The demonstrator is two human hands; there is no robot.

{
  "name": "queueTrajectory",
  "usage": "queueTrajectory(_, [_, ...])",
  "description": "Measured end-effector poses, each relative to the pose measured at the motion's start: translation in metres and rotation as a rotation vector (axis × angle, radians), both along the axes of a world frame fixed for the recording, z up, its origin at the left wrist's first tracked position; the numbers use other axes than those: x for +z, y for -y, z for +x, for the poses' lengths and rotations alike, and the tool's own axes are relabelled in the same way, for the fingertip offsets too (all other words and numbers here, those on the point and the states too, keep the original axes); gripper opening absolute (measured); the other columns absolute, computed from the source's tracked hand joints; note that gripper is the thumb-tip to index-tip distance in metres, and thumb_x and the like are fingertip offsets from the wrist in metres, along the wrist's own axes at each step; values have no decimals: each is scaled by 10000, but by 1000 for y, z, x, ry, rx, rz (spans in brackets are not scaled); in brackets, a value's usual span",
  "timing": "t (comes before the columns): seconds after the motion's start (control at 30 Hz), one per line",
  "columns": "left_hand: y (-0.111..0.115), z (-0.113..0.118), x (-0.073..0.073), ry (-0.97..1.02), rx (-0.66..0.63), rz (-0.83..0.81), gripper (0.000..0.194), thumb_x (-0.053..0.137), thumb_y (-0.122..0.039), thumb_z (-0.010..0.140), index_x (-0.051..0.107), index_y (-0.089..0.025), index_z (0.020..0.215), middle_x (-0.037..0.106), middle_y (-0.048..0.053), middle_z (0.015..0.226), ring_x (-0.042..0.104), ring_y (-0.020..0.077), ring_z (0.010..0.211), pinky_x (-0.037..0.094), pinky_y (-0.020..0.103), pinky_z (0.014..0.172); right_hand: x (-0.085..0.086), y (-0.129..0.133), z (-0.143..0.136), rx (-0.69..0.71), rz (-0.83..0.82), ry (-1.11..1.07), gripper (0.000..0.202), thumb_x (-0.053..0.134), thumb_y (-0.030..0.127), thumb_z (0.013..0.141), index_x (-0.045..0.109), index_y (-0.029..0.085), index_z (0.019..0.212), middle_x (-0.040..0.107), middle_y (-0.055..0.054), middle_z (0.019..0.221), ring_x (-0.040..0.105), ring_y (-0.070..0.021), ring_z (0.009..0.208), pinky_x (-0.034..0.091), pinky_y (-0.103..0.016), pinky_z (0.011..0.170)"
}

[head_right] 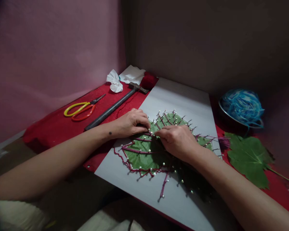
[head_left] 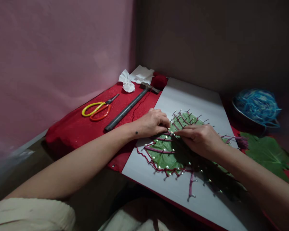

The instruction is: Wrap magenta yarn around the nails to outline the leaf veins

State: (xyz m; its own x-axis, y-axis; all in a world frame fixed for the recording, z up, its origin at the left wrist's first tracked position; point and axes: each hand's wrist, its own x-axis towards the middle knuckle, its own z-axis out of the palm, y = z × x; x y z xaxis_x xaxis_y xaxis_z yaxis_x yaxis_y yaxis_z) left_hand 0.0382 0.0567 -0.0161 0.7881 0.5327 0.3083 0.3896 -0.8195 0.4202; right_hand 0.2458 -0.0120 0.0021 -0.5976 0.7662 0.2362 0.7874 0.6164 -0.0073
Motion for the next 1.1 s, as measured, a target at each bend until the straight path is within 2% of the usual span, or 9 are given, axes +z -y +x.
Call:
queueTrajectory(0.23, [0, 3, 1, -2, 18, -38, 114, 630, -142, 788, 701, -209, 846, 655, -4, 793, 505, 147, 834, 340, 286, 815, 14, -2, -9, -71, -102, 62, 286, 448, 135, 764, 712, 239, 795, 702, -7, 740, 614, -128, 658, 372, -250, 580])
queueTrajectory(0.47, [0, 3, 3, -36, 9, -20, 151, 606, -110, 778, 698, -221, 824, 655, -8, 796, 499, 153, 838, 322, 299, 825, 28, 1, -29, -154, -122, 311, 214, 470, 124, 733, 663, 215, 724, 704, -23, 735, 601, -149, 623, 250, -282, 510])
queueTrajectory(0.67, [1, 3, 2, -44, 5, 12, 144, 581, -106, 781, 686, -205, 796, 655, -8, 797, 491, 153, 832, 302, 299, 831, 21, 17, -42, -121, -107, 382, 195, 466, 107, 763, 633, 201, 724, 688, -30, 719, 589, -155, 589, 177, -294, 476])
queueTrajectory(0.8, [1, 4, 0, -13, 1, 9, 141, 594, -133, 780, 691, -211, 847, 654, -6, 811, 492, 156, 838, 300, 306, 830, 14, 34, -47, -109, -23, 376, 198, 434, 81, 781, 605, 180, 770, 647, -40, 627, 572, -157, 545, 178, -301, 468])
queueTrajectory(0.9, [0, 5, 1, -24, -9, -16, 167, 588, -128, 791, 697, -231, 862, 648, -6, 817, 492, 154, 841, 299, 308, 834, 7, 44, -39, -174, 51, 304, 202, 427, 102, 806, 603, 168, 880, 635, -24, 591, 553, -151, 495, 196, -290, 455])
queueTrajectory(1.0, [-1, 6, 2, -53, -18, -6, 156, 589, -119, 795, 699, -228, 812, 641, -3, 806, 486, 154, 833, 301, 305, 828, 1, 48, -28, -242, 125, 224, 196, 431, 147, 844, 624, 173, 866, 650, -19, 599, 549, -136, 484, 236, -278, 457])
queueTrajectory(1.1, [-1, 7, 3, -60, -18, -11, 141, 596, -123, 795, 697, -222, 797, 641, -1, 793, 486, 149, 809, 313, 295, 806, -2, 48, -21, -130, 190, 197, 237, 416, 140, 868, 650, 177, 870, 656, -17, 626, 582, -137, 555, 277, -271, 486])
